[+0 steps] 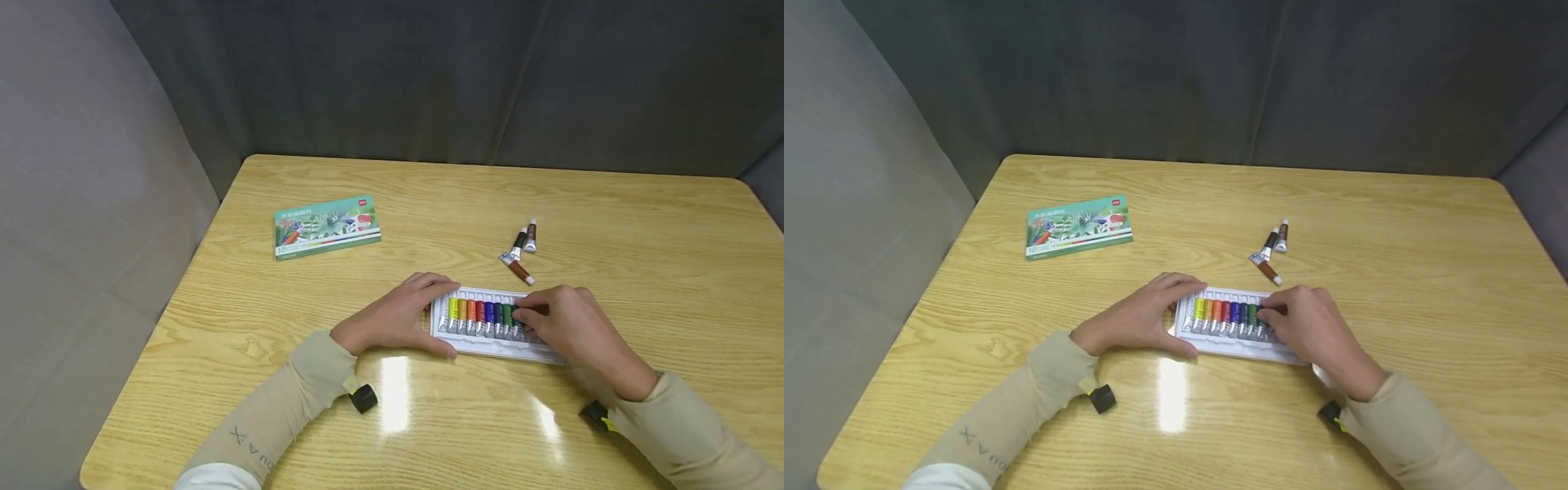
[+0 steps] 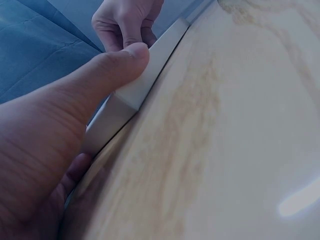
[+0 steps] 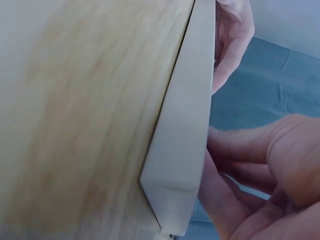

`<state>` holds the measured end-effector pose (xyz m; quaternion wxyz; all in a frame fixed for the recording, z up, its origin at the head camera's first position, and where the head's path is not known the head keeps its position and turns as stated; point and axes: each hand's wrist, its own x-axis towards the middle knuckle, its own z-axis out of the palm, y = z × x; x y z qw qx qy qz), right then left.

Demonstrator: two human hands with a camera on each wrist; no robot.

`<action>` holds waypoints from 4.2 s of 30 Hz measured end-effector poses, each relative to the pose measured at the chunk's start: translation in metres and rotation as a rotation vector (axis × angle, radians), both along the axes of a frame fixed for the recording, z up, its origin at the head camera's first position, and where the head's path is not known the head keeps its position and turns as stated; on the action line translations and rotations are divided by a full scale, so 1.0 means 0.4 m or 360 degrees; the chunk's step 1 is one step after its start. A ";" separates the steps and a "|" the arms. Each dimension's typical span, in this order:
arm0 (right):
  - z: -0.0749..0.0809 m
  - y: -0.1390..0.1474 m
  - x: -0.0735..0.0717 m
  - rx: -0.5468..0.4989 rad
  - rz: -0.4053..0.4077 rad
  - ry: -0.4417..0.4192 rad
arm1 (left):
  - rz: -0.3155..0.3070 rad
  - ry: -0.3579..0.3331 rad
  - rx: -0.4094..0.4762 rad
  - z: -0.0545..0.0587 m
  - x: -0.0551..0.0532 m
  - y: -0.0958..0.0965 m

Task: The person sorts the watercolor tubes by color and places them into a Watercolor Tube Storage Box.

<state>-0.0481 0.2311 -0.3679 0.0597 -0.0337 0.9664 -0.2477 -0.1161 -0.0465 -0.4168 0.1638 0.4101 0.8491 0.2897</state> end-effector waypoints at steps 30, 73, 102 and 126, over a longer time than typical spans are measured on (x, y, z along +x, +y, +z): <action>0.013 0.033 -0.043 -0.0059 0.0095 -0.0225 | 0.0002 -0.0023 -0.0002 0.003 0.001 -0.001; 0.034 0.108 -0.182 0.0148 0.0092 0.0060 | -0.0011 0.0011 -0.0001 -0.002 -0.004 -0.001; -0.009 0.094 -0.206 0.0337 0.0821 0.0394 | -0.0009 0.0022 0.0000 -0.001 -0.006 0.001; 0.007 0.077 -0.202 0.0349 0.0688 0.0132 | -0.0020 0.0034 0.0004 -0.002 -0.006 0.001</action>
